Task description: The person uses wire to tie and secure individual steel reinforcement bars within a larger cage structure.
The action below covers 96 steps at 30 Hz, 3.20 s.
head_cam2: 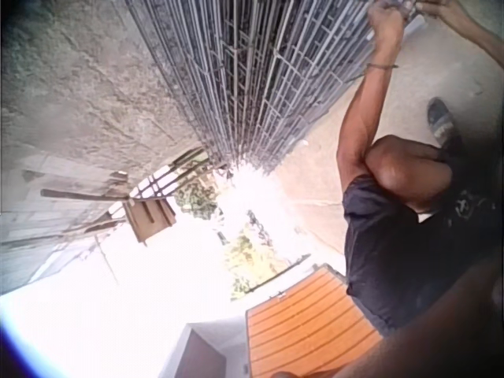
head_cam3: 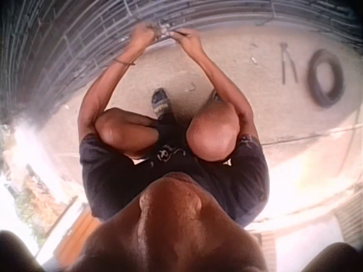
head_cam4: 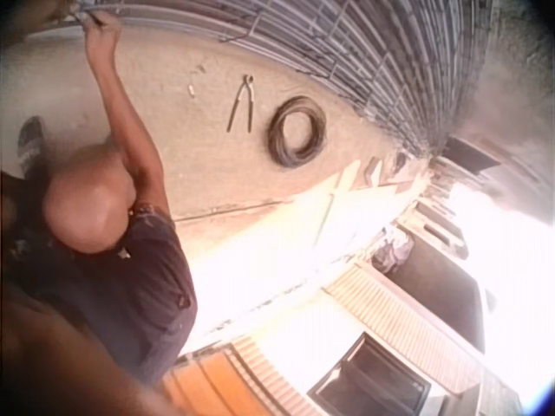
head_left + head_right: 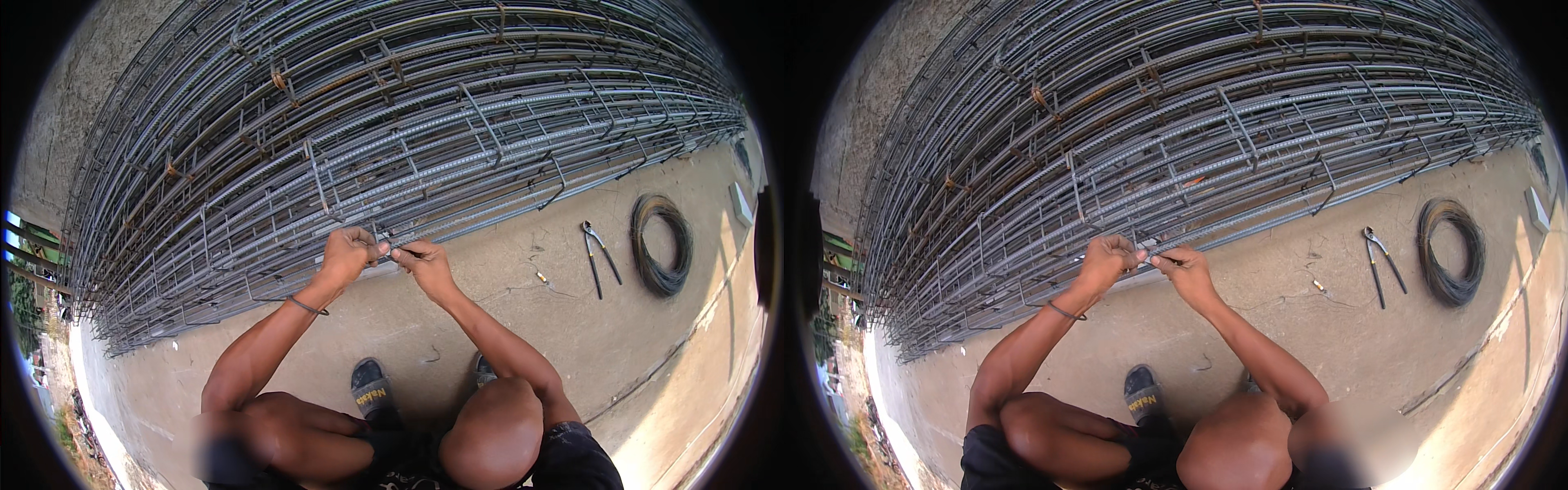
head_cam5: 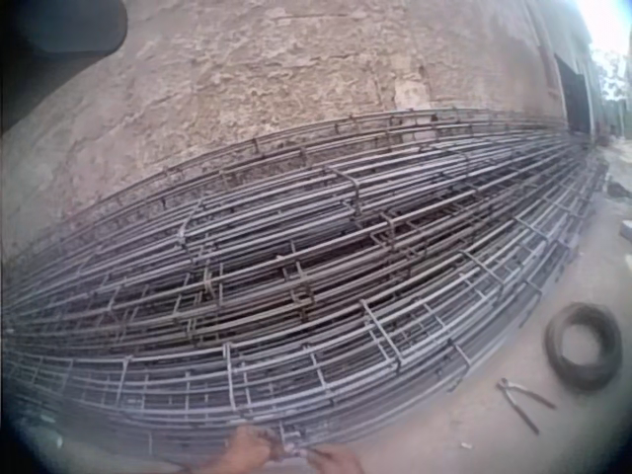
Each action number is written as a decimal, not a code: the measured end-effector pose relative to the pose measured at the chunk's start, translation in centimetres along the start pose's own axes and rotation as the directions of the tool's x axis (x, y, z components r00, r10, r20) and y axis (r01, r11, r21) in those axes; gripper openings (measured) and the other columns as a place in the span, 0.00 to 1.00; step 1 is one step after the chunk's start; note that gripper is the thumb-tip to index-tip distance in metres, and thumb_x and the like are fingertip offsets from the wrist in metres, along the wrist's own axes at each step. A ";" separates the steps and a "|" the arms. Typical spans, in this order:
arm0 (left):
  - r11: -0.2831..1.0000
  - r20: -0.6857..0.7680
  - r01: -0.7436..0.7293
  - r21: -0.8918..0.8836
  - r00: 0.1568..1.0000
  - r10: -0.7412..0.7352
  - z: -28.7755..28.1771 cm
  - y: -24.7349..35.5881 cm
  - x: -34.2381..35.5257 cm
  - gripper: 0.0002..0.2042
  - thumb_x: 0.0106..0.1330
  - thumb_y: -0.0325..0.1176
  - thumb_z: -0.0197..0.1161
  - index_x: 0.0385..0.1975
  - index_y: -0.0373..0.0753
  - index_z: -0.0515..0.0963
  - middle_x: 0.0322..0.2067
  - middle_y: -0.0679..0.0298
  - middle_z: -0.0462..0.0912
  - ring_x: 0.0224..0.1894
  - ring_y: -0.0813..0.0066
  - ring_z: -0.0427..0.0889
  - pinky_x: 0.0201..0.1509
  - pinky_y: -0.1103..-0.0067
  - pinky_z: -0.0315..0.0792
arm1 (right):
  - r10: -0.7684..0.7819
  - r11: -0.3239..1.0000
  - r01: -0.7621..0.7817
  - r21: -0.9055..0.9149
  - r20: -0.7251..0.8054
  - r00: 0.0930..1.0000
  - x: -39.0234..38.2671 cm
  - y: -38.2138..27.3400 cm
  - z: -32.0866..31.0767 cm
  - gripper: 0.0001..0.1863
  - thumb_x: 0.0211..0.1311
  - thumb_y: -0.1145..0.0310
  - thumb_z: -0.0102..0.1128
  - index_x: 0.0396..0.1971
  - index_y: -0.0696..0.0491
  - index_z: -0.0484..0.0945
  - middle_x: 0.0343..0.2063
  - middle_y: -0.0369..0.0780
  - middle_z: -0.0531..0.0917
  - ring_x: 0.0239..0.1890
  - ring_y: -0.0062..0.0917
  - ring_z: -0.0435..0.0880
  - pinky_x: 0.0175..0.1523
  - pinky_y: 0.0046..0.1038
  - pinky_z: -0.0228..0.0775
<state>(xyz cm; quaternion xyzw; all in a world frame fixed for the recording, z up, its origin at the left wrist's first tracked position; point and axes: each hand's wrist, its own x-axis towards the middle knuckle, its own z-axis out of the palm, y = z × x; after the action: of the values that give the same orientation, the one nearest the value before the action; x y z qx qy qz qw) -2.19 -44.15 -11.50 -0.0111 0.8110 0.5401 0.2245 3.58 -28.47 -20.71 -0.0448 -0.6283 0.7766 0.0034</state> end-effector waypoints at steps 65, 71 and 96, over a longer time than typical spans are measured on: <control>0.835 0.176 -0.307 0.457 0.951 0.254 -0.8 -0.2 -1.2 0.13 0.57 0.24 0.65 0.38 0.37 0.69 0.26 0.56 0.82 0.30 0.70 0.83 0.34 0.74 0.72 | -0.240 0.927 0.201 -0.316 -0.090 0.966 -2.9 -3.2 2.8 0.08 0.54 0.78 0.59 0.34 0.61 0.83 0.29 0.47 0.76 0.33 0.35 0.77 0.38 0.32 0.68; 0.962 -0.139 0.008 -0.272 0.989 -0.047 0.1 1.0 -1.0 0.19 0.53 0.21 0.70 0.40 0.34 0.67 0.27 0.57 0.83 0.32 0.72 0.81 0.36 0.77 0.73 | -0.191 0.950 0.153 -0.273 -0.118 0.975 -2.9 -3.3 2.7 0.07 0.55 0.77 0.60 0.33 0.61 0.83 0.26 0.45 0.75 0.30 0.32 0.76 0.36 0.31 0.67; 0.671 -0.323 -0.660 0.338 0.589 0.741 2.7 -4.9 -5.5 0.21 0.57 0.20 0.69 0.49 0.33 0.69 0.35 0.57 0.87 0.42 0.76 0.84 0.48 0.81 0.73 | 0.386 0.717 -0.416 0.559 0.179 0.905 -4.4 -7.8 2.0 0.04 0.63 0.79 0.58 0.33 0.64 0.80 0.27 0.40 0.81 0.27 0.20 0.81 0.35 0.19 0.79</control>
<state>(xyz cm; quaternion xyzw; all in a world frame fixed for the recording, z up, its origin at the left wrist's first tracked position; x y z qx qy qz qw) 4.96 -44.98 -14.53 0.2106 0.8228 0.4910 -0.1938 7.45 -29.01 -12.43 -0.1574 -0.3337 0.9144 -0.1667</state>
